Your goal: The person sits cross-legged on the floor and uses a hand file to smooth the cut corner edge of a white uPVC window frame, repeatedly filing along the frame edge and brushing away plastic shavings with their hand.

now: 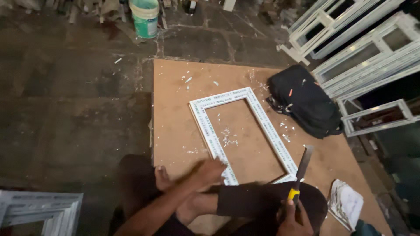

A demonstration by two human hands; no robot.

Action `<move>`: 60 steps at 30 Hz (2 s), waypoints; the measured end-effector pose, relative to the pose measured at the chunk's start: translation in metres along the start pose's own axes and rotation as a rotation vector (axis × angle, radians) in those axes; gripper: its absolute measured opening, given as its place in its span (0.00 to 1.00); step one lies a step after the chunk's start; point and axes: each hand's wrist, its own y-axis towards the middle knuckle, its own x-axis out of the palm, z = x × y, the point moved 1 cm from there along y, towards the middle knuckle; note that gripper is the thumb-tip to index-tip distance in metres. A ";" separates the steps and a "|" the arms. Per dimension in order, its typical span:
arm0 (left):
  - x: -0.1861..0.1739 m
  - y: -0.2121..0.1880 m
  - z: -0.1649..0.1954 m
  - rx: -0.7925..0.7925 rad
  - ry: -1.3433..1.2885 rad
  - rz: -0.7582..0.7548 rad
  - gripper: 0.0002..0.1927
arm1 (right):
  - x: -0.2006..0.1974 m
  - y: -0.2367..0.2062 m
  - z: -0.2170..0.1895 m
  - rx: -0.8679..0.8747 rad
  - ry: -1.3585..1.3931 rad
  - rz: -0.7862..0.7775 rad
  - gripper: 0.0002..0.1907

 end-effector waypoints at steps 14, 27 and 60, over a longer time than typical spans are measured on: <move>0.017 -0.014 -0.017 0.267 -0.334 -0.022 0.26 | 0.015 -0.036 0.038 0.149 -0.122 -0.097 0.15; 0.003 -0.018 -0.055 -0.137 -0.280 0.185 0.10 | 0.057 -0.025 0.034 0.397 -0.105 -0.362 0.19; 0.003 0.151 -0.157 -0.587 -0.078 0.639 0.21 | 0.174 0.076 0.123 0.293 -0.165 -0.590 0.18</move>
